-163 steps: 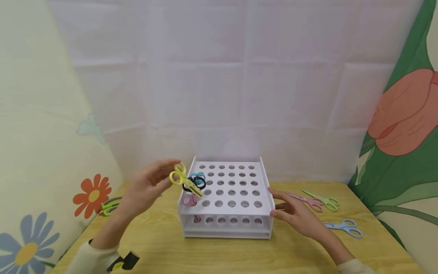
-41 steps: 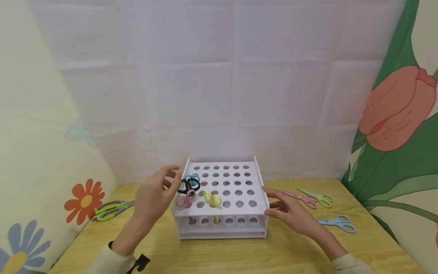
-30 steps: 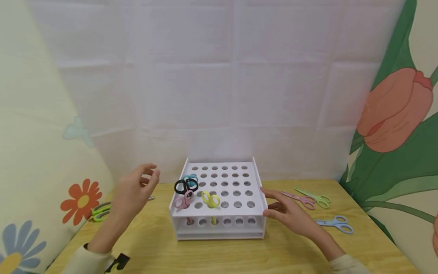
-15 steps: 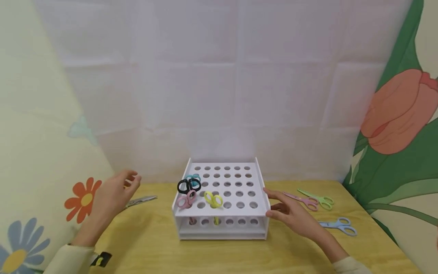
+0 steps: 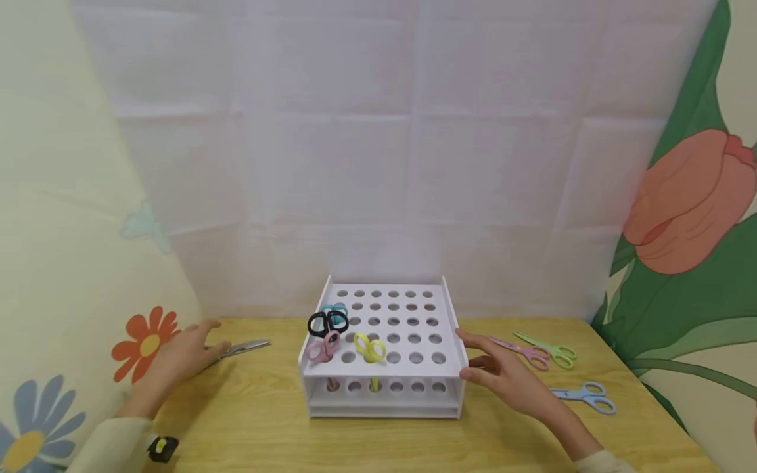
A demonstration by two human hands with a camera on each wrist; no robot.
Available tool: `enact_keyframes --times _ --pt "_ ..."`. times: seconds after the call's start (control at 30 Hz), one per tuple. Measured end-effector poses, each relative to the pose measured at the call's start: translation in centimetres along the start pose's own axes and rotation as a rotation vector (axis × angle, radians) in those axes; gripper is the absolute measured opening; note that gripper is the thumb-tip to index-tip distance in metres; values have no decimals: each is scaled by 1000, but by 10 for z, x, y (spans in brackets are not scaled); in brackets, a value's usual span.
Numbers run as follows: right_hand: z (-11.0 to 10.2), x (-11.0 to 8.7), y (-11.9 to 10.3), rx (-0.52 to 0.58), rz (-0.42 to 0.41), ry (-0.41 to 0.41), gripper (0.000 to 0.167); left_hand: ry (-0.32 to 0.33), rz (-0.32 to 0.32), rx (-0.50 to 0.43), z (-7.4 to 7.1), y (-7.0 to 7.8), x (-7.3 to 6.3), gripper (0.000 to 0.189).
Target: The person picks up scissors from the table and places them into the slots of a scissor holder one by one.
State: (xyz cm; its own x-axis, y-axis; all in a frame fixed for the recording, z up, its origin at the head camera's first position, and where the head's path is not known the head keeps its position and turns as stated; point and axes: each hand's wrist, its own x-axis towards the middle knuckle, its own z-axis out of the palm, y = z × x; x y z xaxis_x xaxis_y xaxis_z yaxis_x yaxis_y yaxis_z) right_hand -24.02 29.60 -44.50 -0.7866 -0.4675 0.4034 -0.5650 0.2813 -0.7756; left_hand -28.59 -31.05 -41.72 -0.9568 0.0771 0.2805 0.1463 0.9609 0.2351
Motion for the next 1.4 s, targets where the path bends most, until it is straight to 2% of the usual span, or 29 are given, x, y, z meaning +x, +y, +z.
enact_keyframes --times 0.1,0.2,0.5,0.67,0.8,1.1,1.4 --pt "-1 -1 0 9 0 -9 62 -93 -26 7 2 -7 -3 80" --pt "-2 -1 0 9 8 -12 62 -141 -40 8 3 -11 -6 87" --pt "-1 -1 0 4 9 -10 61 -200 -56 -16 5 -27 -7 67" --pt "0 -1 -1 11 0 -7 61 -203 -90 -17 7 -29 -4 46" --pt "0 -1 0 14 -10 -10 61 -204 -115 -17 8 -29 -4 37" --pt "-1 1 0 -9 -14 7 60 -204 -133 -59 5 -29 -4 32" --pt "-1 0 0 -20 -11 3 60 -186 -145 -86 3 -27 -6 43"
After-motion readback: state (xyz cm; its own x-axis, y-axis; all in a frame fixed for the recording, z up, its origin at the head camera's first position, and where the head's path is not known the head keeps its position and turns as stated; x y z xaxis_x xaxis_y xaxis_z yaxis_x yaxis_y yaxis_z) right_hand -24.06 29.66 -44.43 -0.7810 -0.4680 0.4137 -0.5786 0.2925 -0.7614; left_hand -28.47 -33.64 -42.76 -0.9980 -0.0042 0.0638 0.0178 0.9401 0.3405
